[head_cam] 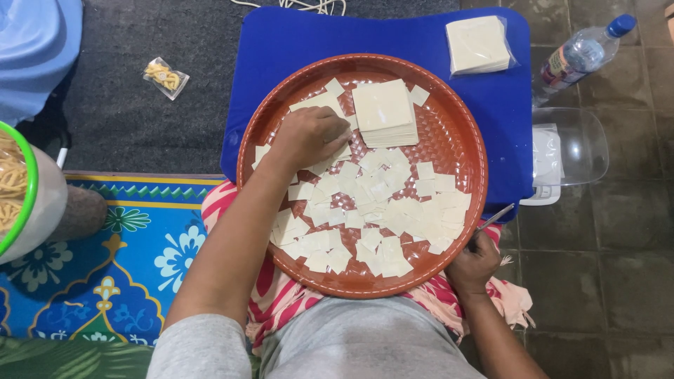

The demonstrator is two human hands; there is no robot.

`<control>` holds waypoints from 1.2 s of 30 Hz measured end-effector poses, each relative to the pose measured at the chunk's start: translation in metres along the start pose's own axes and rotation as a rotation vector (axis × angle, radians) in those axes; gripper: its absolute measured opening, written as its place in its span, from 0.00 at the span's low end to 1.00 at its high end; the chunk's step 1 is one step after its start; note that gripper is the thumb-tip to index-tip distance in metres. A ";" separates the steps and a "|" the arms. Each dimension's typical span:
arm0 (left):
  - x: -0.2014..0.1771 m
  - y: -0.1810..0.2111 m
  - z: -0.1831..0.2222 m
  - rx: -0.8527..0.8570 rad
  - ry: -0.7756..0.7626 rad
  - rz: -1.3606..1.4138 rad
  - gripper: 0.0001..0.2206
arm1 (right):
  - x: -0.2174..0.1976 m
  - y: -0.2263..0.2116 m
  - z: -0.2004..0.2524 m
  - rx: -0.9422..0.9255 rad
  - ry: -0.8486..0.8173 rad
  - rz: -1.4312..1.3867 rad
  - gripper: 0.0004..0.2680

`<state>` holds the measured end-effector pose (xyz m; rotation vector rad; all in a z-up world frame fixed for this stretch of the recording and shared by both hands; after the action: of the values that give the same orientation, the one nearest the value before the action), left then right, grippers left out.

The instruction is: The person is using scissors to cut square-shaped dough wrappers into smaller pieces on a tray.

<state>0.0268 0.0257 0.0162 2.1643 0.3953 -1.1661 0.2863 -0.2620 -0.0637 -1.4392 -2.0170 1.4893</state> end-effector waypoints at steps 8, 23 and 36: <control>-0.002 0.000 0.001 -0.035 0.026 0.026 0.07 | -0.001 -0.001 -0.001 0.000 -0.001 0.016 0.10; 0.000 0.001 0.001 -0.090 0.064 0.030 0.07 | -0.001 0.010 0.002 -0.018 -0.002 0.044 0.10; 0.004 0.011 -0.002 -0.168 0.085 -0.080 0.07 | -0.002 0.008 0.001 -0.002 -0.015 0.032 0.10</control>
<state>0.0362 0.0184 0.0175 2.0725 0.6010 -1.0463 0.2905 -0.2643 -0.0701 -1.4718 -2.0137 1.5159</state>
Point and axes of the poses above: each hand's wrist, its own z-axis away from the middle knuckle, its own x-axis out of the palm, y = z × x, the point moved 4 cm from there along -z, towards the middle knuckle, and after that the axes turned 4 degrees about y, right-handed, at the moved point
